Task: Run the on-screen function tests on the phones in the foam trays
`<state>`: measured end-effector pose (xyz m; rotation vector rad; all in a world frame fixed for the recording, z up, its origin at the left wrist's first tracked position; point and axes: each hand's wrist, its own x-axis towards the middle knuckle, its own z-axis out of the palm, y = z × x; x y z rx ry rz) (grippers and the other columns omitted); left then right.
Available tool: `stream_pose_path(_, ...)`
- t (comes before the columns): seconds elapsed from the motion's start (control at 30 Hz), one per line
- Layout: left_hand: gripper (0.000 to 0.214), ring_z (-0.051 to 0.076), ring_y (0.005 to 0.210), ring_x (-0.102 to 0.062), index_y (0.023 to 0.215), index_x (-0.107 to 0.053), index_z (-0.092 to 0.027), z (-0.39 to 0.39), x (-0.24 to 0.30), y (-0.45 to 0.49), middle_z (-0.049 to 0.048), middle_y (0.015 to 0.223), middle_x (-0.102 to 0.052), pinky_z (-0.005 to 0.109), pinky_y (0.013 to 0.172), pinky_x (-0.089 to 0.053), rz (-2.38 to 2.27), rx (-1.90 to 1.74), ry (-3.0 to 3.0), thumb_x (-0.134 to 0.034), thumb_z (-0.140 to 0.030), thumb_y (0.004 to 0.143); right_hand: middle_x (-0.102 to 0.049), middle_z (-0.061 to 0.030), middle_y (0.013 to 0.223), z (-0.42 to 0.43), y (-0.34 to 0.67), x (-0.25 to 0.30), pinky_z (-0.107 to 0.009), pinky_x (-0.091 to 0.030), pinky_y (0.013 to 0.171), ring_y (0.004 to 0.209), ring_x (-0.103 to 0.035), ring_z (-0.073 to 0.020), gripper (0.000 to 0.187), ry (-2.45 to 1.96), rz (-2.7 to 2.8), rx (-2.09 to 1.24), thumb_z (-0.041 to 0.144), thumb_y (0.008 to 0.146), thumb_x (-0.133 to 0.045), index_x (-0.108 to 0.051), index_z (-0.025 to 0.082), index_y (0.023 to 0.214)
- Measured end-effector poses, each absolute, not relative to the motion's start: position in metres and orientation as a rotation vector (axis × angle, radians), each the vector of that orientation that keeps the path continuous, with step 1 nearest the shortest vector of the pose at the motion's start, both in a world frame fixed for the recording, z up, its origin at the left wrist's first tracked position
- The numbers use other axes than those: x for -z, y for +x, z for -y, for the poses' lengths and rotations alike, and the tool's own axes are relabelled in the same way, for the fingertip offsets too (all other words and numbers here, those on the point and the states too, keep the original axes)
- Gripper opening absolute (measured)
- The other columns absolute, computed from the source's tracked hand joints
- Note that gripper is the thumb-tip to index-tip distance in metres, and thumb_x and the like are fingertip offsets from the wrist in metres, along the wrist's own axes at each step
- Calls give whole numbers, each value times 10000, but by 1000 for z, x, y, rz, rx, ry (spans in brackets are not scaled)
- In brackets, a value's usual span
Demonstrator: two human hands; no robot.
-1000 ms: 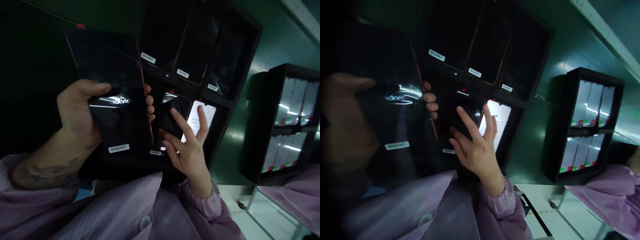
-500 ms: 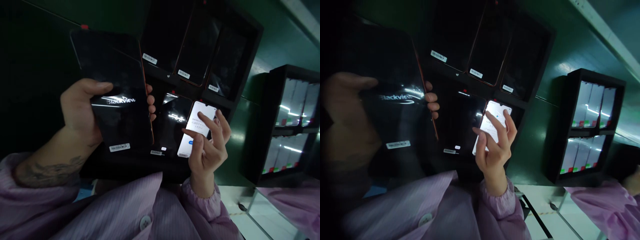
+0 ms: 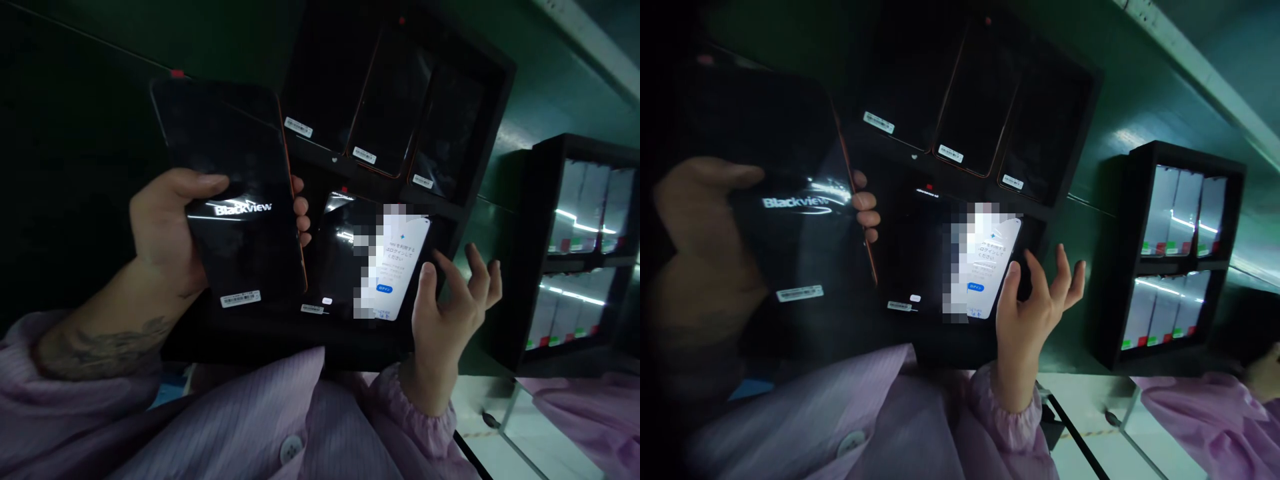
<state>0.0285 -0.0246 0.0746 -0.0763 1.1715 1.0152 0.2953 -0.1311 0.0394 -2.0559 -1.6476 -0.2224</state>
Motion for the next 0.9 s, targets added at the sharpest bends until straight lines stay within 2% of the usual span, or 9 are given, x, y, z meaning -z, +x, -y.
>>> stream_pose_path(0.07, 529, 446, 1089, -773, 1182, -697, -10, 24, -76, 29, 199, 971, -764, 669, 897, -669, -1208, -980, 26, -499, -365, 842, -639, -147, 1509, 139, 296, -36, -848, -381, 1146, 1529, -422, -479, 267, -2069, 1676, 175, 442, 1009, -650, -808, 251, 1107)
stream_pose_path(0.13, 499, 359, 937, -802, 1112, -712, -23, 22, -77, 30, 188, 949, -769, 569, 831, -707, -1213, -958, 91, -463, -370, 854, -612, -150, 1546, 144, 293, -34, -855, -379, 1144, 1540, -411, -479, 271, -2056, 1696, 154, 449, 1009, -651, -798, 243, 1103)
stream_pose_path(0.27, 498, 254, 759, -779, 1061, -709, -45, 19, -79, 32, 157, 920, -762, 410, 653, -713, -1194, -943, 126, -335, -341, 916, -596, -166, 1572, 145, 285, -35, -864, -351, 1162, 1566, -383, -497, 296, -2022, 1690, 194, 431, 994, -683, -773, 225, 1188)
stream_pose_path(0.37, 527, 244, 739, -771, 1064, -705, -51, 19, -79, 32, 152, 879, -748, 380, 628, -703, -1168, -933, 143, -305, -372, 946, -584, -128, 1608, 147, 278, -44, -736, -385, 1228, 1593, -380, -456, 260, -1873, 1824, 180, 333, 994, -675, -778, 253, 1219)
stream_pose_path(0.5, 527, 239, 757, -774, 1075, -710, -58, 22, -77, 29, 157, 881, -763, 379, 672, -710, -1158, -930, 163, -352, -427, 959, -661, -41, 1526, 156, 267, -62, -574, -424, 1271, 1653, -283, -353, 206, -1530, 2243, -200, 278, 987, -650, -815, 293, 1110)
stream_pose_path(0.6, 513, 243, 789, -786, 1088, -715, -54, 24, -76, 27, 150, 910, -773, 375, 684, -713, -1142, -942, 174, -357, -399, 965, -716, 9, 1460, 161, 261, -70, -533, -350, 1335, 1689, -163, -320, 199, -1424, 2401, -379, 315, 954, -718, -824, 321, 1122)
stream_pose_path(0.7, 517, 229, 767, -786, 1101, -708, -48, 23, -79, 30, 140, 929, -778, 382, 694, -714, -1154, -953, 160, -307, -347, 973, -702, 42, 1489, 160, 259, -70, -532, -299, 1362, 1703, -111, -309, 212, -1415, 2436, -418, 305, 964, -714, -819, 339, 1145)
stream_pose_path(0.8, 535, 248, 719, -783, 1093, -691, -30, 21, -84, 35, 158, 861, -774, 475, 780, -708, -1239, -931, 157, -271, -335, 965, -662, 7, 1542, 158, 257, -66, -568, -321, 1343, 1704, -107, -335, 257, -1519, 2414, -370, 284, 958, -724, -796, 337, 1199)
stream_pose_path(0.9, 547, 328, 863, -811, 1160, -675, -12, 20, -87, 37, 171, 855, -772, 623, 953, -643, -1314, -926, 145, -283, -334, 955, -576, -70, 1621, 158, 252, -62, -643, -318, 1319, 1693, -137, -395, 315, -1633, 2352, -312, 281, 951, -732, -760, 303, 1264)
